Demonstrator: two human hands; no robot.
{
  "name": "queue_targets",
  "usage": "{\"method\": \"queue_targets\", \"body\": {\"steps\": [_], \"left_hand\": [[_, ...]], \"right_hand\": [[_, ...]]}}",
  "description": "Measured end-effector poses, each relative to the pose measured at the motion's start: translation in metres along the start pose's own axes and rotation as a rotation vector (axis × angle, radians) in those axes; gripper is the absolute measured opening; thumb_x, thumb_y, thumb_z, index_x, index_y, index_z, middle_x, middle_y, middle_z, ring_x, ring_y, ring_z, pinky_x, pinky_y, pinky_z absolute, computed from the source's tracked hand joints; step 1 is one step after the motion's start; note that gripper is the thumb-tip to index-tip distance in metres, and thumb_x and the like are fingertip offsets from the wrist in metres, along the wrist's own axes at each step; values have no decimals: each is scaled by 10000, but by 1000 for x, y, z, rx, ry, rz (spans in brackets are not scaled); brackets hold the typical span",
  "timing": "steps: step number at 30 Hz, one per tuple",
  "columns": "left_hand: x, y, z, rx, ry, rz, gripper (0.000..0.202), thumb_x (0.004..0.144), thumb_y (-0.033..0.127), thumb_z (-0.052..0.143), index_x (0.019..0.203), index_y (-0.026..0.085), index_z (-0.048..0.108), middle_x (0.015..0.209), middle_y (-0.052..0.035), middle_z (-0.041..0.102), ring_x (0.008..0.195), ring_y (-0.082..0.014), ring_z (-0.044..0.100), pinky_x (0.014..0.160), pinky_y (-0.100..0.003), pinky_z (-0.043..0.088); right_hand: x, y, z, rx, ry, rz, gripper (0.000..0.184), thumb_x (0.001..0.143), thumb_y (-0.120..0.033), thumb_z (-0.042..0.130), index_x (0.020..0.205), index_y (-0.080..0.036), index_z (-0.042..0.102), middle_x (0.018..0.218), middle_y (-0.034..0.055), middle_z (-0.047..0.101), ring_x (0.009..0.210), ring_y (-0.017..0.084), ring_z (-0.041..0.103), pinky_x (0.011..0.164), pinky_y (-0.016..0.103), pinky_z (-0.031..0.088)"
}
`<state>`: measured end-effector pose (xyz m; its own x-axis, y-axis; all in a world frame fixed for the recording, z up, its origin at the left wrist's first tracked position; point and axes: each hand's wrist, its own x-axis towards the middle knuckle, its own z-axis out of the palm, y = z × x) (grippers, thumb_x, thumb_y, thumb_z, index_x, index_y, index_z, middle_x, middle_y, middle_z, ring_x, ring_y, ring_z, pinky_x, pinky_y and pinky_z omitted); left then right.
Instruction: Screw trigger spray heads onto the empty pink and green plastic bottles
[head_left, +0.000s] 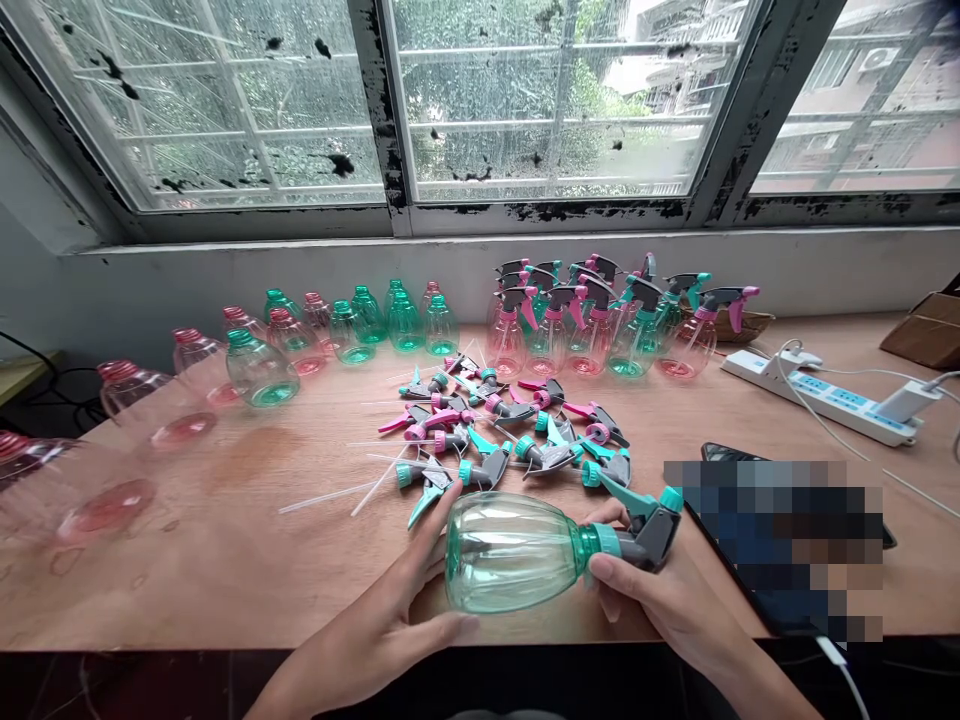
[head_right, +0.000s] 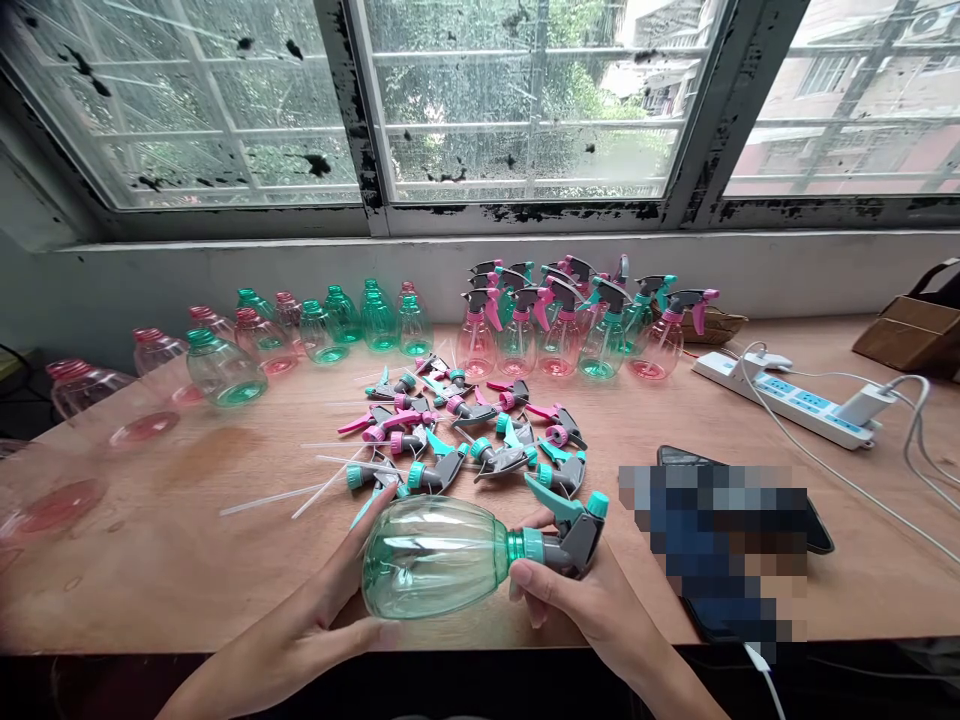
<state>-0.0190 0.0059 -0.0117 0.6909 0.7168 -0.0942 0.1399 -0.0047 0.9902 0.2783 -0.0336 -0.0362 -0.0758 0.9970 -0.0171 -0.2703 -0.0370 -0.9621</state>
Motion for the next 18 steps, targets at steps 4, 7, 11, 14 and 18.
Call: {"method": "queue_targets", "body": {"steps": [4,7,11,14,18], "left_hand": [[0,-3,-1,-47,-13,6,990,943,363,731,1612,509,16,1764,63,42,1615,-275,128,1313,-471,154],[-1,-6,-2,-56,-7,5,936,947,426,708,1631,451,70,1767,36,16,1616,-318,92,1312,-503,136],[0,-3,-2,4,-13,5,884,969,387,685,1634,439,104,1767,32,30,1617,-321,74,1315,-500,125],[0,0,1,10,-3,7,912,1005,350,636,1626,465,-23,1767,30,14,1618,-293,92,1316,-478,138],[-1,0,1,5,-9,-4,930,1020,356,611,1622,443,-93,1768,10,9,1618,-287,98,1316,-483,119]], "right_hand": [[0,2,-2,-18,-9,-1,408,829,-451,868,1049,-211,622,573,-46,680,483,124,590,514,226,488],[-1,2,-2,-47,-23,7,409,823,-458,868,1052,-196,654,563,-51,653,493,136,595,525,243,502],[-1,1,-2,-45,-27,4,394,832,-471,855,1040,-196,664,570,-42,655,488,141,585,522,253,495],[0,0,-1,-43,-25,4,371,834,-473,852,999,-200,663,567,-37,653,485,142,581,515,253,489],[0,1,-2,-52,-29,12,371,826,-464,862,985,-194,665,569,-32,657,491,145,585,511,255,492]]}}
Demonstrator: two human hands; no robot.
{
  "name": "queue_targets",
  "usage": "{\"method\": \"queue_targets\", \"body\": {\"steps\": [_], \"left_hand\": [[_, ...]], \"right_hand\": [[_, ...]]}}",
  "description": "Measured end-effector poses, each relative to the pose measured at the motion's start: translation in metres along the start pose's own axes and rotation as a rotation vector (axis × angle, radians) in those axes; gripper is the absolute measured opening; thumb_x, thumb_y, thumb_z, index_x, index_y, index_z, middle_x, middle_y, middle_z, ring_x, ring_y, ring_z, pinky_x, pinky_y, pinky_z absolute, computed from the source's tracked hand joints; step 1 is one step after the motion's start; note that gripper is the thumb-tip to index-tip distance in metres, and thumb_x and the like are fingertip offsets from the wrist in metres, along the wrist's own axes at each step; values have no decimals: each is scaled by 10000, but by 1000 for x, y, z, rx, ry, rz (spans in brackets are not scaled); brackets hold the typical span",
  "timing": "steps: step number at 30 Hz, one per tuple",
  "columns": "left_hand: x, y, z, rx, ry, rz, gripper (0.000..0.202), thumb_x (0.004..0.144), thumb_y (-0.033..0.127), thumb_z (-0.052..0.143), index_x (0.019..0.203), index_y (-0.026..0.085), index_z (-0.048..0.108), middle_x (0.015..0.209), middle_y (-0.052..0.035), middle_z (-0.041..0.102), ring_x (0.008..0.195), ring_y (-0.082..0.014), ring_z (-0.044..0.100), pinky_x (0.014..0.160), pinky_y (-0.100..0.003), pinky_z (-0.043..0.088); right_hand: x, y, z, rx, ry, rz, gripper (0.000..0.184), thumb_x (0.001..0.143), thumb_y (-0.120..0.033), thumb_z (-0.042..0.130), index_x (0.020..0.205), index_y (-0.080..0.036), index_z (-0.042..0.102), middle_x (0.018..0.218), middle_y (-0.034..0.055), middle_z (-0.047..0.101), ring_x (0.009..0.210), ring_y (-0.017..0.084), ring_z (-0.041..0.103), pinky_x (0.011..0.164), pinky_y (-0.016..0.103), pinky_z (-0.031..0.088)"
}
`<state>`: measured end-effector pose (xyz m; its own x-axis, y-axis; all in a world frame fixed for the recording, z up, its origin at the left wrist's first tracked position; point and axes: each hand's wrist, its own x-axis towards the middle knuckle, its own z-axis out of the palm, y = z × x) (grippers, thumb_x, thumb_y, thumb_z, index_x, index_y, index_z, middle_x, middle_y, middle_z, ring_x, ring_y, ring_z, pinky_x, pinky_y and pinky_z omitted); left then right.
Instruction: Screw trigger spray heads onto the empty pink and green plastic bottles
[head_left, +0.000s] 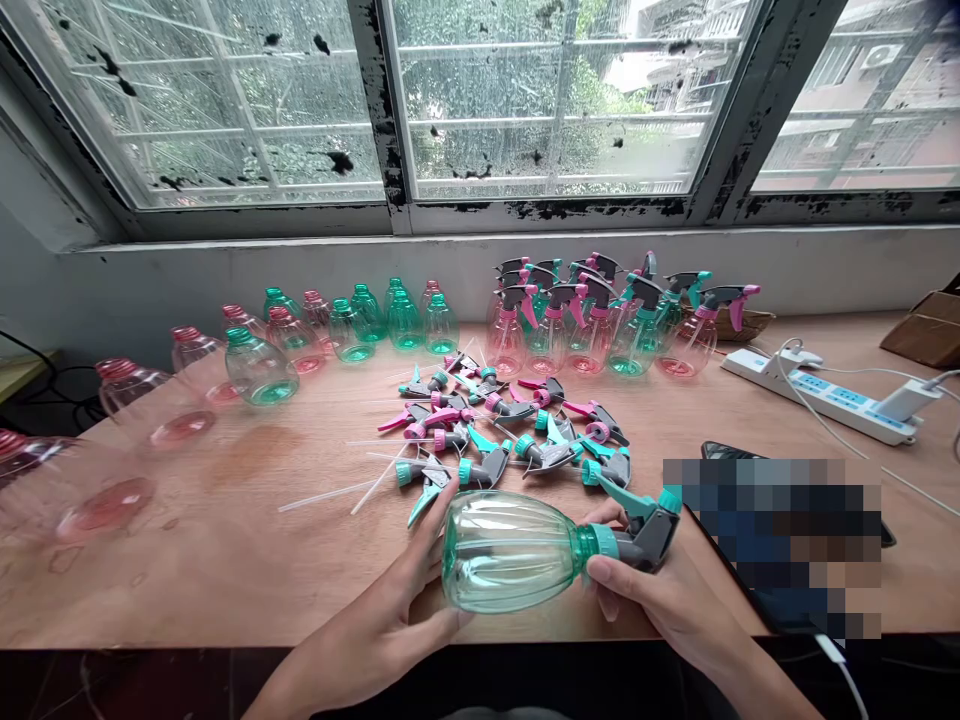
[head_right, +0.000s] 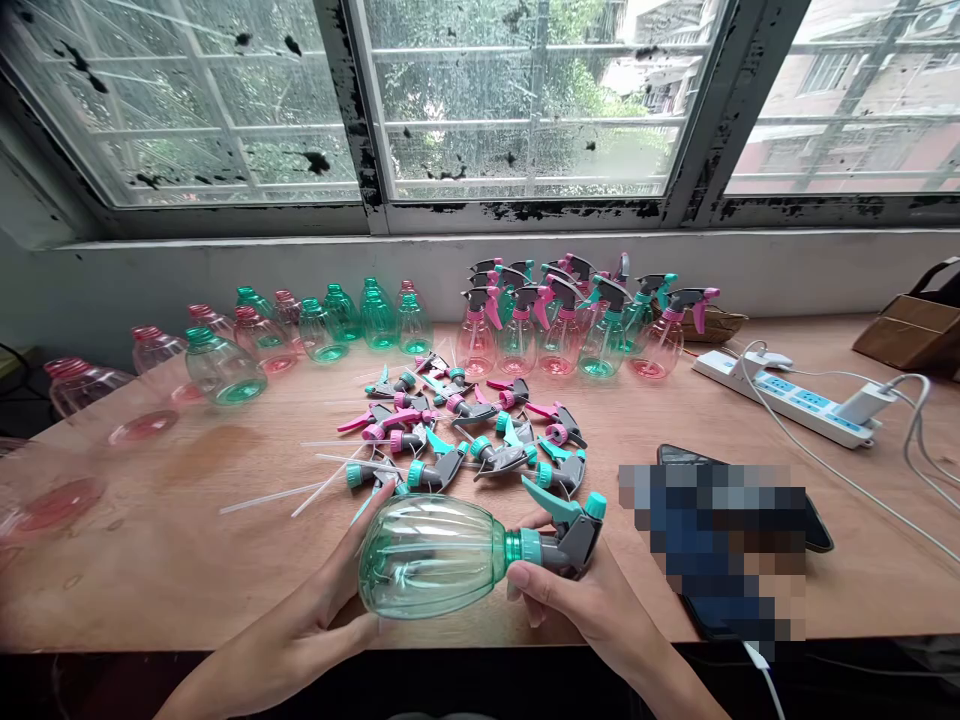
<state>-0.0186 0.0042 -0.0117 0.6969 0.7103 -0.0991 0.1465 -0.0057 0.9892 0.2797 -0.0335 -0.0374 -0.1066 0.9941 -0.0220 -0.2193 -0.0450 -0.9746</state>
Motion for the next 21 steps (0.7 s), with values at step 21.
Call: {"method": "queue_targets", "body": {"steps": [21], "left_hand": [[-1,-5,-3,-65,3,-20,904,964,448,675,1638,428,74,1767,32,15,1616,-319,86,1315,-505,111]], "right_hand": [[-1,3,-2,-3,3,21,428,806,-462,879,1080,-211,668,570,-49,642,526,160,593,547,277,529]]}}
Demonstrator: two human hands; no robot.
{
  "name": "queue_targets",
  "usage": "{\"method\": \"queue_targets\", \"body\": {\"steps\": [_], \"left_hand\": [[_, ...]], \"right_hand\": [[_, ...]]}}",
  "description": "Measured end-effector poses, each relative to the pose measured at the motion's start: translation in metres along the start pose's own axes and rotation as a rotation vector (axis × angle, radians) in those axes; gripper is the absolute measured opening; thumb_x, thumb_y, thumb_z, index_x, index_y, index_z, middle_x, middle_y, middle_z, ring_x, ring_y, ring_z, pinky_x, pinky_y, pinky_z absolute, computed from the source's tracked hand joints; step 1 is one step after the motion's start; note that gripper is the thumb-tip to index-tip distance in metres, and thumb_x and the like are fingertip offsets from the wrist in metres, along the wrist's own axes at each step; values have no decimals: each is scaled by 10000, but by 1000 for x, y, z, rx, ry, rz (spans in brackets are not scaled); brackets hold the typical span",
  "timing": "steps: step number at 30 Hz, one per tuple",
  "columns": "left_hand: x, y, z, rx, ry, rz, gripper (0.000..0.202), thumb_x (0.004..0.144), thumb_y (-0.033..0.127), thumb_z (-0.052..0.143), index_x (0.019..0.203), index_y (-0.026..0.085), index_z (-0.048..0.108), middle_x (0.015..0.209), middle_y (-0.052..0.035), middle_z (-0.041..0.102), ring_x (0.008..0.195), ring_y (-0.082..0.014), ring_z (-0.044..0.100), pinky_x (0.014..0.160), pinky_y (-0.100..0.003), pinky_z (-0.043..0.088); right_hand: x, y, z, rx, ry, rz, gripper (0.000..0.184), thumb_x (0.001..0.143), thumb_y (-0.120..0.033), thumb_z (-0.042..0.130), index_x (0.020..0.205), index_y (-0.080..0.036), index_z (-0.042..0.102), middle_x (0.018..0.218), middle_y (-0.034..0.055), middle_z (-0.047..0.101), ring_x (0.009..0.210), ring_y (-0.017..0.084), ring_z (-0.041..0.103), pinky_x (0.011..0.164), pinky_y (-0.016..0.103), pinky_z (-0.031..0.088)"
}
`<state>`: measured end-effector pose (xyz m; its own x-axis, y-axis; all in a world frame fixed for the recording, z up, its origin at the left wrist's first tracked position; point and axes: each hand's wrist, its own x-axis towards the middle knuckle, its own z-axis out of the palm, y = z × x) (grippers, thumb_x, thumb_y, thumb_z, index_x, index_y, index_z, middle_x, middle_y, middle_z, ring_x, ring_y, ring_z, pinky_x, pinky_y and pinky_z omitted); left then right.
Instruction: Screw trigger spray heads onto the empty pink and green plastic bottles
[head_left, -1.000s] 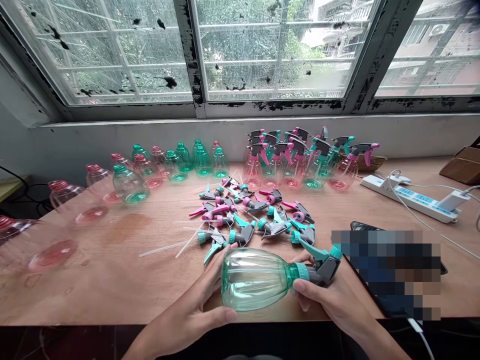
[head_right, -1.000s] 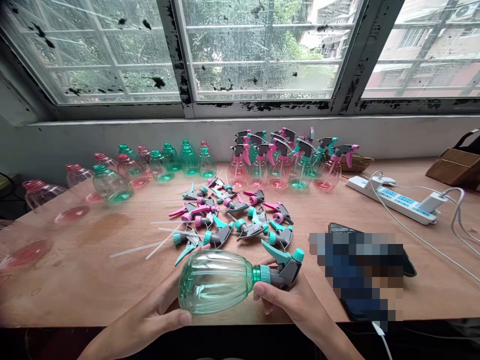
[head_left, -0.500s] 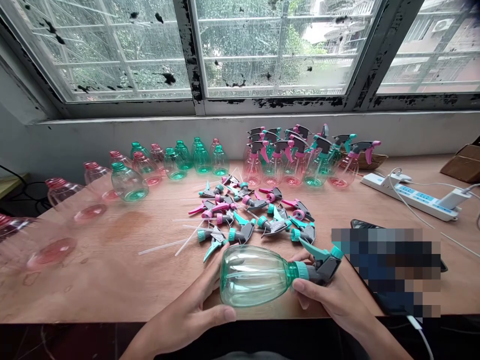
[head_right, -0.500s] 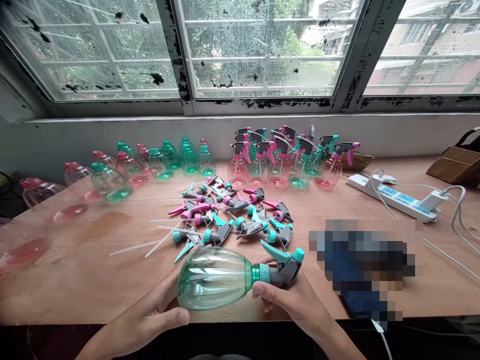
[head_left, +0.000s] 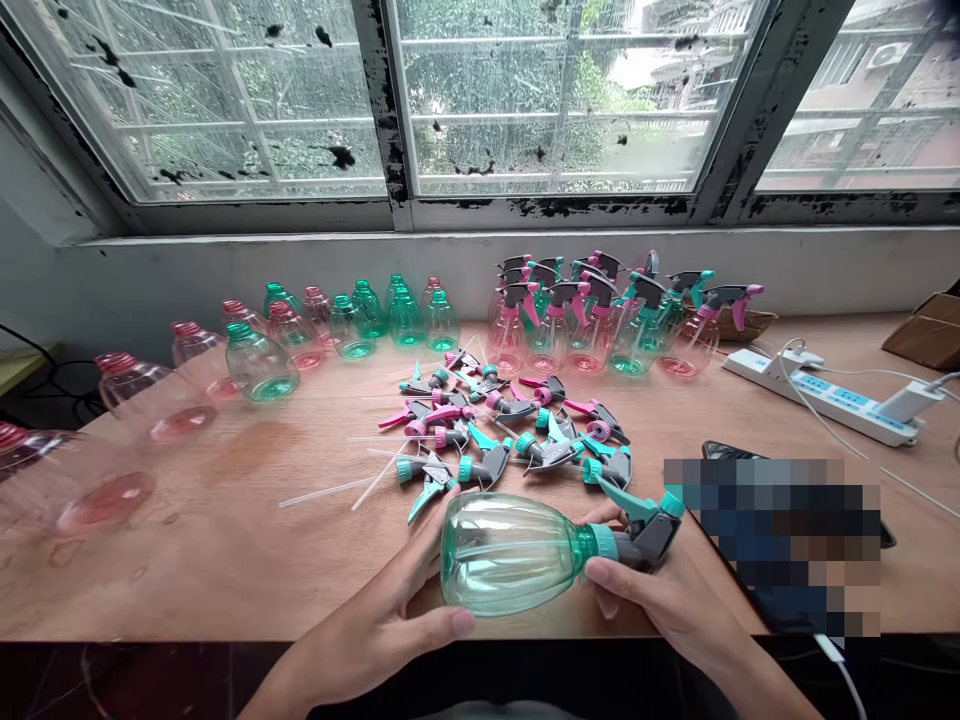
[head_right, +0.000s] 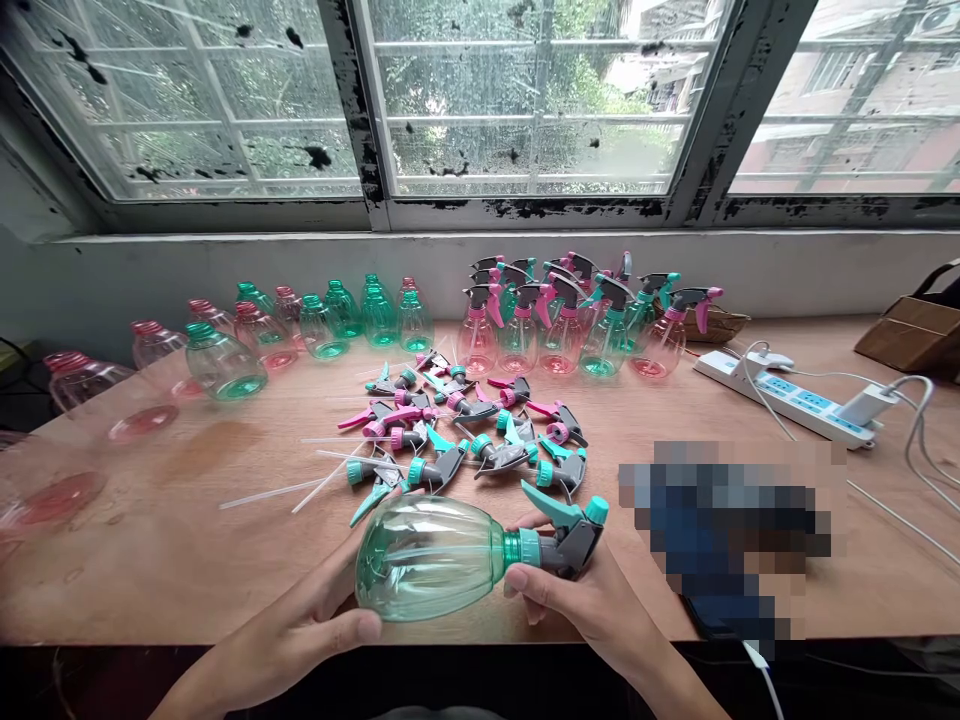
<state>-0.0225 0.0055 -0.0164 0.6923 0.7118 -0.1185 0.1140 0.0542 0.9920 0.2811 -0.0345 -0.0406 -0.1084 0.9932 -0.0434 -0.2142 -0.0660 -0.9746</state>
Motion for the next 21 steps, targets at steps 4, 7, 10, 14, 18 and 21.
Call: {"method": "queue_targets", "body": {"steps": [4,7,10,14,18,21], "left_hand": [[1,2,2,60,13,22,925,979,378,670,1637,434,23,1766,22,44,1617,-298,100,1315,-495,104],[2,3,3,49,7,25,932,993,348,655,1631,446,-17,1766,10,61,1611,-293,140,1310,-479,152],[1,1,1,-3,-1,17,983,959,383,703,1633,441,-11,1766,15,61,1618,-299,87,1309,-463,165],[0,1,-1,-6,7,8,905,964,454,673,1631,455,61,1766,40,41,1616,-323,77,1310,-484,152],[1,3,0,84,9,23,938,967,380,689,1621,484,26,1764,62,45,1618,-303,84,1317,-493,105],[1,4,2,67,6,42,938,1009,363,624,1617,458,-83,1763,19,78,1614,-300,118,1308,-498,163]], "right_hand": [[1,-1,0,-8,-2,-20,367,819,-462,867,1006,-205,682,579,-37,665,511,146,586,531,258,525],[1,-2,1,0,4,-27,366,816,-452,872,991,-196,677,595,-27,679,501,141,583,518,254,524],[0,-2,2,7,9,-24,398,816,-446,872,1049,-202,660,575,-41,656,503,146,574,522,265,525],[0,-2,2,-10,-6,-5,397,812,-470,868,1039,-205,679,565,-44,639,517,158,584,538,282,529],[1,0,1,-10,2,-31,380,826,-469,858,1025,-209,666,555,-43,648,492,151,577,514,264,518],[2,1,0,-12,-3,-36,355,833,-459,856,999,-212,663,565,-35,671,494,148,592,513,250,509]]}}
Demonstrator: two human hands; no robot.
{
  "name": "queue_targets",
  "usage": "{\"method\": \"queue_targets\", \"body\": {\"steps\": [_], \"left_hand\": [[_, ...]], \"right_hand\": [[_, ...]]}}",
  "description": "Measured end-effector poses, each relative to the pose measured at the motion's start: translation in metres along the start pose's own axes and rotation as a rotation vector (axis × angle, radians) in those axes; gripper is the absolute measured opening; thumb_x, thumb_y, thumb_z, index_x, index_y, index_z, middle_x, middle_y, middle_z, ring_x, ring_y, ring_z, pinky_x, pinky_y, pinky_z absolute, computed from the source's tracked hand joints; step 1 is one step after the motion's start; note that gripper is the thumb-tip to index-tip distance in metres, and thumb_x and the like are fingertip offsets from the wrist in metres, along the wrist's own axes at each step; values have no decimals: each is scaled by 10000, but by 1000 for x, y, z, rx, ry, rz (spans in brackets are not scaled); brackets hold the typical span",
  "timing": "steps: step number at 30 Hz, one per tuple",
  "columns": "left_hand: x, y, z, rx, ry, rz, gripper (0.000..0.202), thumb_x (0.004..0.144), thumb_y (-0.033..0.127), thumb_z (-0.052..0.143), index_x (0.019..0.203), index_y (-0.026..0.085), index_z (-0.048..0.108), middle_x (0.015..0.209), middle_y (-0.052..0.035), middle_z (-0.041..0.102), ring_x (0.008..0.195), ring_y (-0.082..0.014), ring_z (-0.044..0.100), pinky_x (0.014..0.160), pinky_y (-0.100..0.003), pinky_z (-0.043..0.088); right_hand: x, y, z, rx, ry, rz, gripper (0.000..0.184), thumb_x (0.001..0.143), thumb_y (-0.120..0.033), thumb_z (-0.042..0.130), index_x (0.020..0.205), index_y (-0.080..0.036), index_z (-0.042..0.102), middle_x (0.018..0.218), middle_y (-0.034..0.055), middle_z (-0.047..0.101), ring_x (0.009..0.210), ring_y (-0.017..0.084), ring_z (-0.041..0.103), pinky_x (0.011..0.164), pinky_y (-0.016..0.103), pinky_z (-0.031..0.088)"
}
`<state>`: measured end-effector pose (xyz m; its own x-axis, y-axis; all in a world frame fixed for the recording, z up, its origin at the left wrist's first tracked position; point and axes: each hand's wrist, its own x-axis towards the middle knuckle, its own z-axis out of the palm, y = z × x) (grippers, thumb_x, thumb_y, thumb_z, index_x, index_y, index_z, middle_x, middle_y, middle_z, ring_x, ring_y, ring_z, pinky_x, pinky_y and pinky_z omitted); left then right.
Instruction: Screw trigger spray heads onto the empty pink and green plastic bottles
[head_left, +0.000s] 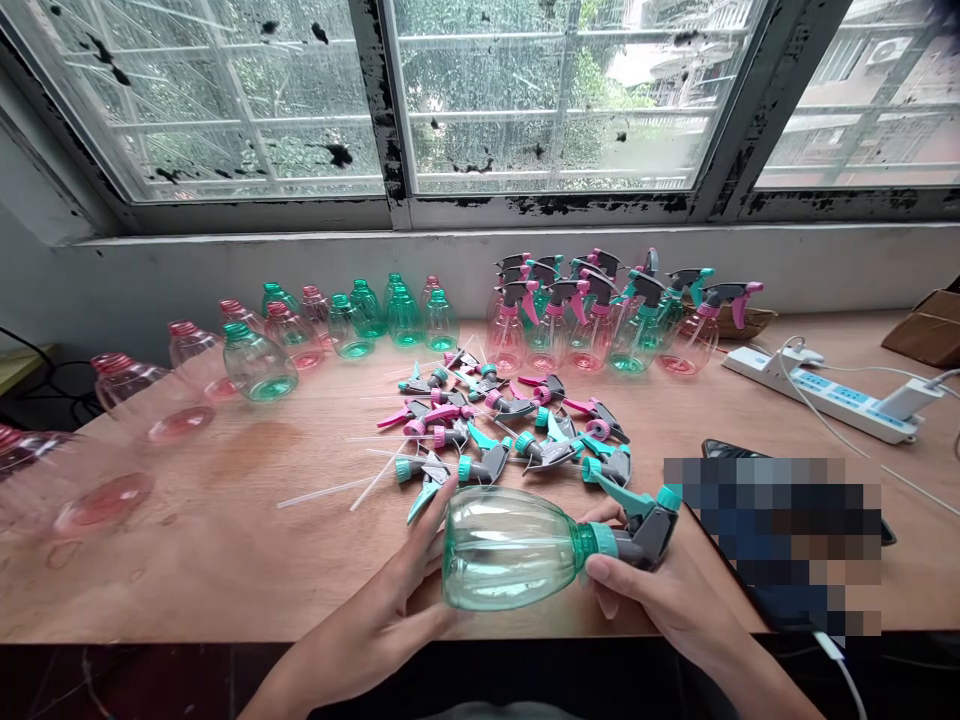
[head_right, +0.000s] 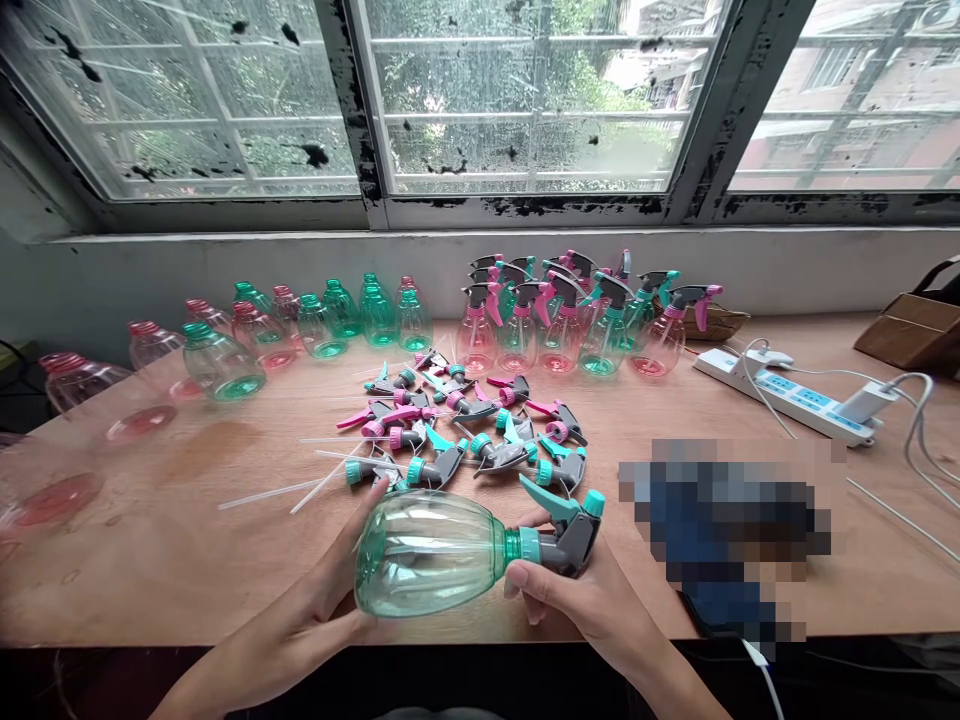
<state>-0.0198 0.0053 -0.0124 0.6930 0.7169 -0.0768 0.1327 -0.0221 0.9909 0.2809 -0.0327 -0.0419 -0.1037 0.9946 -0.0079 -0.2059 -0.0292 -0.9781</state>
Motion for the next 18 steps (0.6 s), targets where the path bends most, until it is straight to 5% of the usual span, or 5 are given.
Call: {"method": "queue_targets", "body": {"steps": [4,10,15,18], "left_hand": [[-1,-3,0,-59,14,-21,1078,925,406,741,1615,457,-86,1767,23,27,1612,-331,104,1308,-502,155],[-2,-5,-3,12,-5,-26,933,946,407,712,1624,480,74,1763,55,63,1614,-321,106,1317,-501,90],[1,0,1,11,-9,31,820,1016,340,623,1610,501,82,1746,12,173,1585,-290,247,1292,-481,229],[2,2,2,-23,-32,44,870,940,377,733,1602,447,173,1727,-39,239,1573,-327,274,1272,-491,282]], "right_hand": [[-1,-1,1,0,7,36,404,807,-477,873,1031,-209,669,562,-42,656,510,155,600,533,261,514],[-2,-6,3,15,10,27,429,807,-481,870,1053,-219,635,553,-53,642,506,152,575,535,266,510],[-2,-5,2,-15,-13,47,410,804,-478,870,988,-201,631,559,-47,638,509,150,575,533,260,492],[-2,-4,1,-16,-23,40,408,822,-472,857,1011,-206,611,559,-52,649,510,140,575,546,249,487]]}}
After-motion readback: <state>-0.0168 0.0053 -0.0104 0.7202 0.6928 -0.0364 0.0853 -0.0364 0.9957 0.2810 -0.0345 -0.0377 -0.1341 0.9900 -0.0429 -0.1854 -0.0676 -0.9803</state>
